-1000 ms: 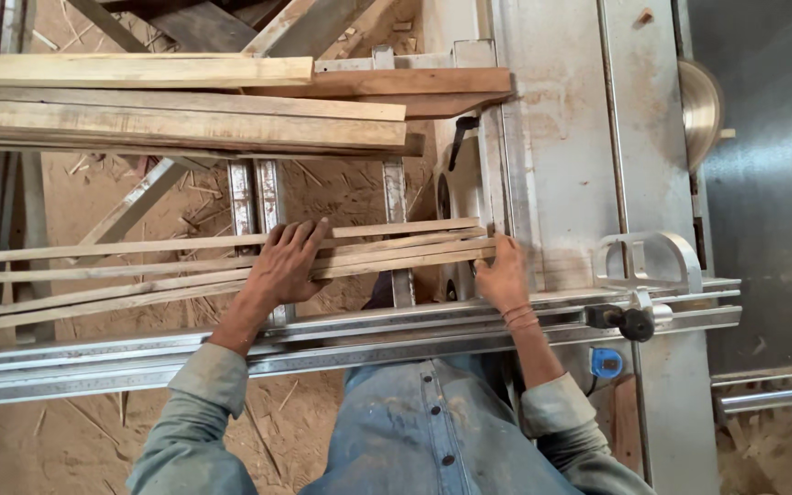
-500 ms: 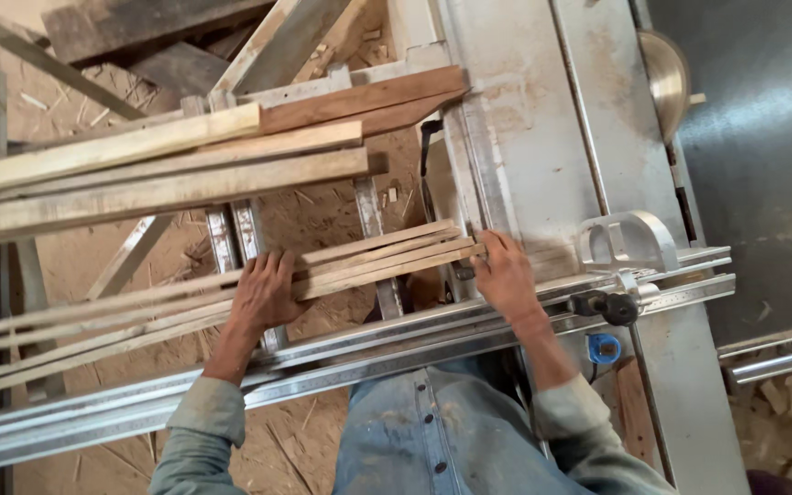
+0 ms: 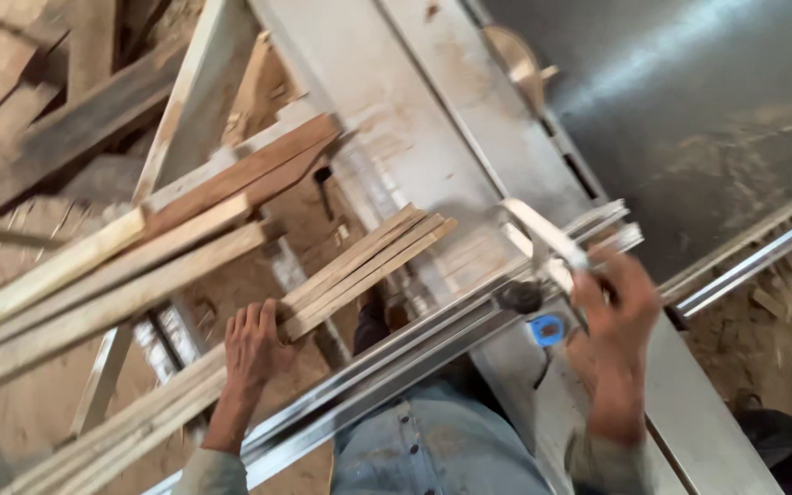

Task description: The person repeatedly picks up thin wooden planks from a pile, aligns them against a fence on a table saw, and pushes them through the spinning blade to cut them to length. The cut pieces are placed on the saw table and later stacked.

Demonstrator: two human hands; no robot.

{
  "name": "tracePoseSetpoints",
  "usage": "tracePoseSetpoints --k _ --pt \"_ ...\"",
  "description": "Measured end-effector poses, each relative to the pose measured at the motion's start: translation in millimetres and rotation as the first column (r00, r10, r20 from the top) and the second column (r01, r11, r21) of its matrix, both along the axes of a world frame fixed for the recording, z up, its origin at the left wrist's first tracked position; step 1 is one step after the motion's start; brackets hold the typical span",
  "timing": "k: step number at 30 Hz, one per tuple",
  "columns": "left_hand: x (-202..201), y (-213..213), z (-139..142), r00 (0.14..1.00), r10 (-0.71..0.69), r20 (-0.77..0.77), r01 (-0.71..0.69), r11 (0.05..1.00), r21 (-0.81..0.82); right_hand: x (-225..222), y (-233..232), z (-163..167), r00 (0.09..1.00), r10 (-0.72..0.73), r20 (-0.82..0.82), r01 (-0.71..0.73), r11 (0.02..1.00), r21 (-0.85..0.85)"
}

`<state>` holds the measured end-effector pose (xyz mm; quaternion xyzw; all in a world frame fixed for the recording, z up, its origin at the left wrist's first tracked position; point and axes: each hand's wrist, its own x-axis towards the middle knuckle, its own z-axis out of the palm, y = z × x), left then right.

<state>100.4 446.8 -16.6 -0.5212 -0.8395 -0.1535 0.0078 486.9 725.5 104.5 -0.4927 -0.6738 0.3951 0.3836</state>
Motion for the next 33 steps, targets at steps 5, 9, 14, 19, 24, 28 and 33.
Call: tracePoseSetpoints --k 5,9,14,19,24,28,33 --pt "82.7 139.5 11.9 0.99 -0.086 0.113 0.092 0.994 -0.051 83.5 -10.4 -25.6 0.915 -0.079 -0.396 -0.01 0.976 -0.217" --pt "176.1 251.7 12.1 0.92 -0.16 0.359 0.198 0.978 -0.071 115.2 3.6 -30.4 0.976 -0.065 -0.209 0.049 0.996 -0.078" --pt "228.8 322.7 15.0 0.942 -0.238 0.238 0.247 0.969 -0.008 108.0 44.0 -10.9 0.977 0.181 -0.115 -0.173 0.982 0.079" --pt "227.3 340.9 9.3 0.933 -0.283 0.223 0.315 0.941 -0.124 84.9 83.1 3.8 0.963 0.247 -0.104 -0.238 0.967 0.09" --pt "216.9 354.9 2.0 0.867 -0.294 0.402 0.353 0.933 -0.078 52.0 128.4 5.4 0.93 0.328 -0.168 -0.334 0.942 -0.009" --pt "193.4 364.2 -6.4 0.843 -0.275 0.463 0.344 0.936 -0.07 -0.1 151.0 2.7 0.951 0.307 -0.045 -0.31 0.944 -0.115" --pt "158.8 392.6 -21.4 0.829 -0.295 0.475 0.365 0.929 -0.06 -40.4 189.0 0.5 0.937 0.333 0.1 -0.319 0.938 -0.135"
